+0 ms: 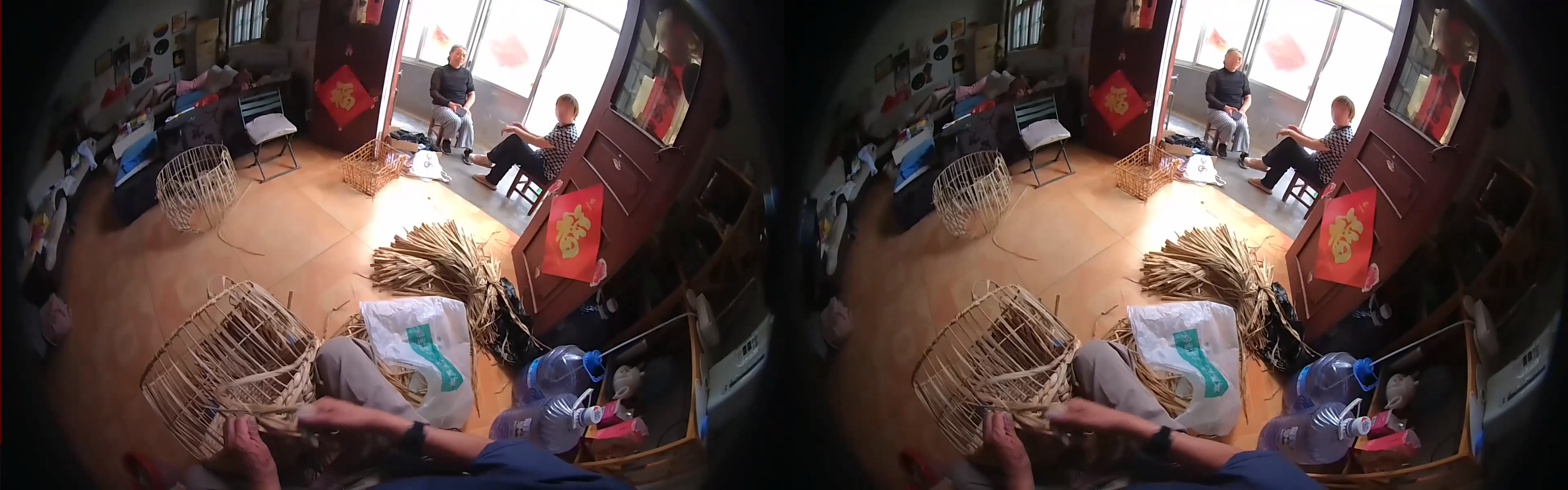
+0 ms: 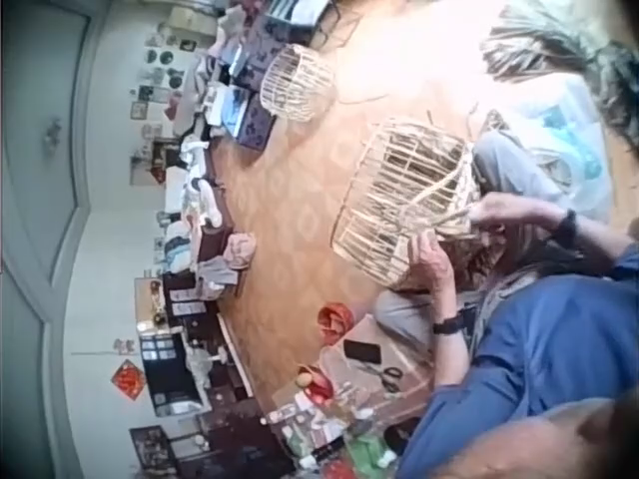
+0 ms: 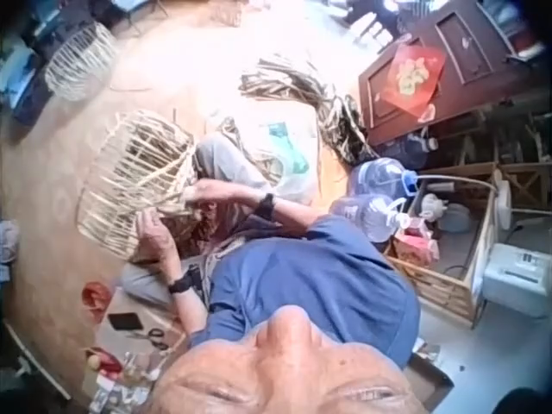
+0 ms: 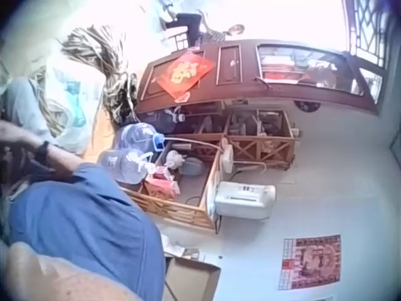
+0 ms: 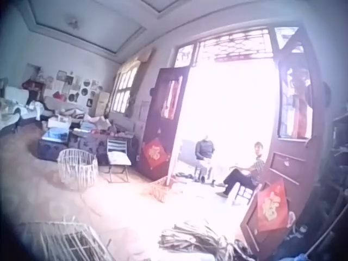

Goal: Weaving a large bamboo or wicker basket using thin strips of material.

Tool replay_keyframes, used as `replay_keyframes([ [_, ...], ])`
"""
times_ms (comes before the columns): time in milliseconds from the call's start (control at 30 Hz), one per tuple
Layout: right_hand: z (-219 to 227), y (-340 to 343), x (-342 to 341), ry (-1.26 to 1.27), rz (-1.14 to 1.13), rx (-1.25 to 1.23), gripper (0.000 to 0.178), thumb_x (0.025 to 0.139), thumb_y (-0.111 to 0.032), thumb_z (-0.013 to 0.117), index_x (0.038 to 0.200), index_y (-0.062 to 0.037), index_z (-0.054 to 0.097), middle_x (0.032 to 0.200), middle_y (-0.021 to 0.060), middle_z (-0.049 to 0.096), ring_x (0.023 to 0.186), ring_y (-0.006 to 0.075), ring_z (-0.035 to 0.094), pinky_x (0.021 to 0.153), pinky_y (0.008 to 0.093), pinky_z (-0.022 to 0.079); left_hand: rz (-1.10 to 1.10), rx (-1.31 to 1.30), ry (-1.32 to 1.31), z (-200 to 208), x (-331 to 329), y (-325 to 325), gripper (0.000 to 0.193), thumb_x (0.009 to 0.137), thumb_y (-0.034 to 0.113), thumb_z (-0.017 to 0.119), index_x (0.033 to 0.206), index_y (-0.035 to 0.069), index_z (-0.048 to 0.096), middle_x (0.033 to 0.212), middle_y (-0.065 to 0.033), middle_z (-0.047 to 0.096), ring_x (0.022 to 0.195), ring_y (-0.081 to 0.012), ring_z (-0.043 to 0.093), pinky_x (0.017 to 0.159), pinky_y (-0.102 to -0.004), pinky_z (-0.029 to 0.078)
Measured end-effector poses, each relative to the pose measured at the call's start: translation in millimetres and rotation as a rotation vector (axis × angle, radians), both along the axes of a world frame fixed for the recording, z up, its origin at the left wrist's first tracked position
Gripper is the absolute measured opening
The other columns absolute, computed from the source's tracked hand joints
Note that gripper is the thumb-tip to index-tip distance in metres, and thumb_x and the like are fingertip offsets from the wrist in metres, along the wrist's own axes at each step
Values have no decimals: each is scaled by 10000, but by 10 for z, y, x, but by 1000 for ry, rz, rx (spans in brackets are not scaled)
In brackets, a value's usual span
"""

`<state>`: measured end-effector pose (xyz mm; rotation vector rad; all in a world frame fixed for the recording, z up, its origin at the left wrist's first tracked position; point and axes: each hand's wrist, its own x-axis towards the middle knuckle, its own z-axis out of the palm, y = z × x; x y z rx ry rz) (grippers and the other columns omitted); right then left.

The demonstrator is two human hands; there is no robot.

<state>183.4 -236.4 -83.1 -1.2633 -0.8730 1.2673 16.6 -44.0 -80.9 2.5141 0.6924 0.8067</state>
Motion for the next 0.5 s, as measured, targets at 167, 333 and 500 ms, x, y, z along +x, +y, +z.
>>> replay_keyframes([
  [167,138,-437,-215,537,-429,223,415,1085,-409,579,1152,-21,712,805,-20,669,689,40,538,671,207,447,25,-71,-128,-9,-59,-73,195,1052,88,486,1112,-23,634,1063,-213,646,1021,-409,636,887,-466,504],
  [333,231,-281,-271,-105,65,-171,422,1020,-425,695,1068,-6,709,810,-24,651,731,80,568,655,303,481,73,263,-64,334,-280,-56,239,954,-28,498,1131,-19,659,1124,-173,666,1062,-361,658,909,-455,520],
  [500,254,-148,-244,-527,217,-330,441,1047,-451,635,1040,-12,669,821,-1,660,780,92,600,673,336,500,-61,144,-29,322,19,-124,162,885,-43,613,1021,21,674,983,-165,637,924,-379,612,834,-474,497],
])
